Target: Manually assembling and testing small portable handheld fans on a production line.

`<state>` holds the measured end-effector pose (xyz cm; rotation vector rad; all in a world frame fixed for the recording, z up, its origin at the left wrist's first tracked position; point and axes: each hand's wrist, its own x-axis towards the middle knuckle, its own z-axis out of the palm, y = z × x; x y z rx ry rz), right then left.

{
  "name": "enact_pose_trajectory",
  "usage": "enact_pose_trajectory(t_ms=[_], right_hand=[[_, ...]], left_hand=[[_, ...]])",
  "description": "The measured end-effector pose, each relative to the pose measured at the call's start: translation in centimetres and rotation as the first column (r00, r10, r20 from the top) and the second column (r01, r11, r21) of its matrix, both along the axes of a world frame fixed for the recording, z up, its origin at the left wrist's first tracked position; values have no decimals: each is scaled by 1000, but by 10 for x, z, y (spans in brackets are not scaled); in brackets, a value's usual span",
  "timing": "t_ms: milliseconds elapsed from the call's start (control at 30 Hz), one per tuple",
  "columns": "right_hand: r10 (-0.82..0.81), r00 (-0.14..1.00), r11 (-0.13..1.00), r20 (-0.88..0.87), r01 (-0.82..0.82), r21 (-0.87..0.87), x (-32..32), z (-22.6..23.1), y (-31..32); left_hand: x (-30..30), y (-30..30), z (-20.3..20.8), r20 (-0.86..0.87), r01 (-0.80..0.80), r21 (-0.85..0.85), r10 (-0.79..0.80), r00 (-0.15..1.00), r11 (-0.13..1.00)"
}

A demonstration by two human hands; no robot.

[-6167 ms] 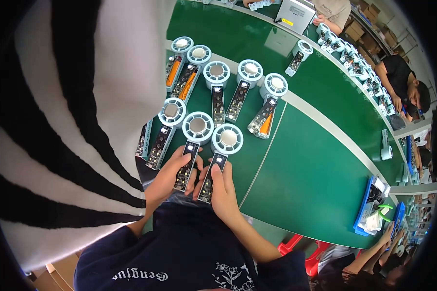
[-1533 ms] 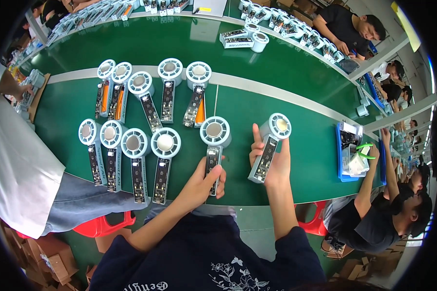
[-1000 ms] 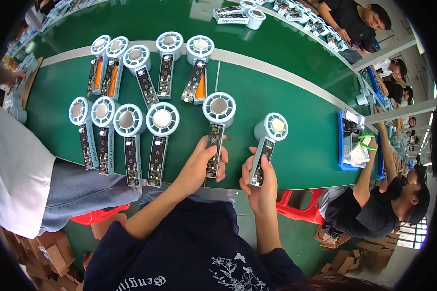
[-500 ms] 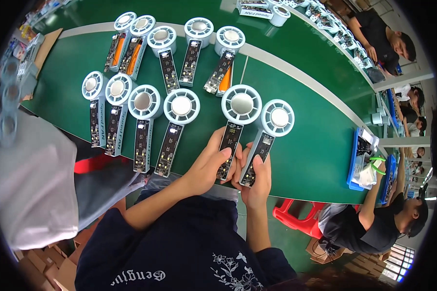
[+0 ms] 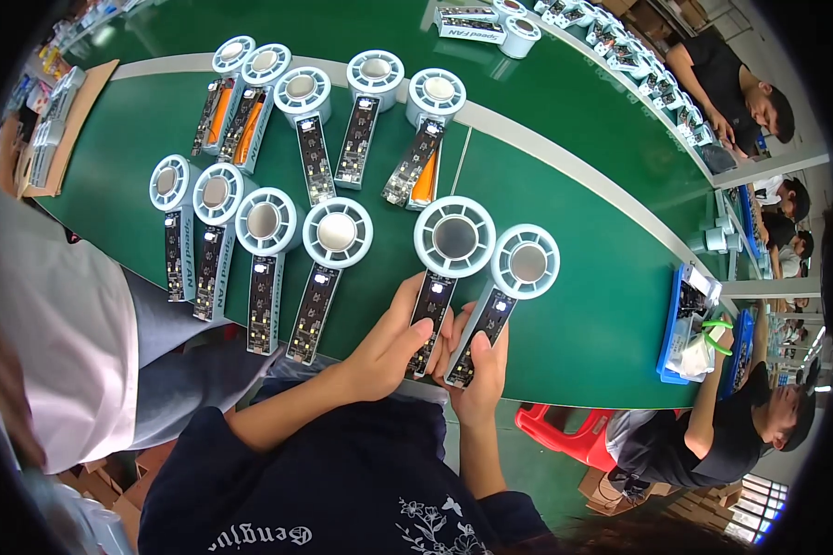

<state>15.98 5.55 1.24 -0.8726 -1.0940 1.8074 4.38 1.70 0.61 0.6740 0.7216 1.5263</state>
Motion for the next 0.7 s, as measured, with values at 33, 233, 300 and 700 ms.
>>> enact_pose_trajectory(t_ms=[33,233,300,700], right_hand=[[-1,1000,1000,3,1,1,0,0,0],[-26,999,998,36,24,50,-3,-2,0],[-32,998,997,53,28,74,-3,-2,0],[8,999,1000,47,-10,28,-2,1,1]], left_hand=[[0,0,0,3,1,1,-1,1000,1000],[-2,0,2,-34,12,-12,-12,999,1000],[-1,0,2,-29,4,-9,-4,1000,1000],[0,1,4,-96,-16,-31,13,995,999]])
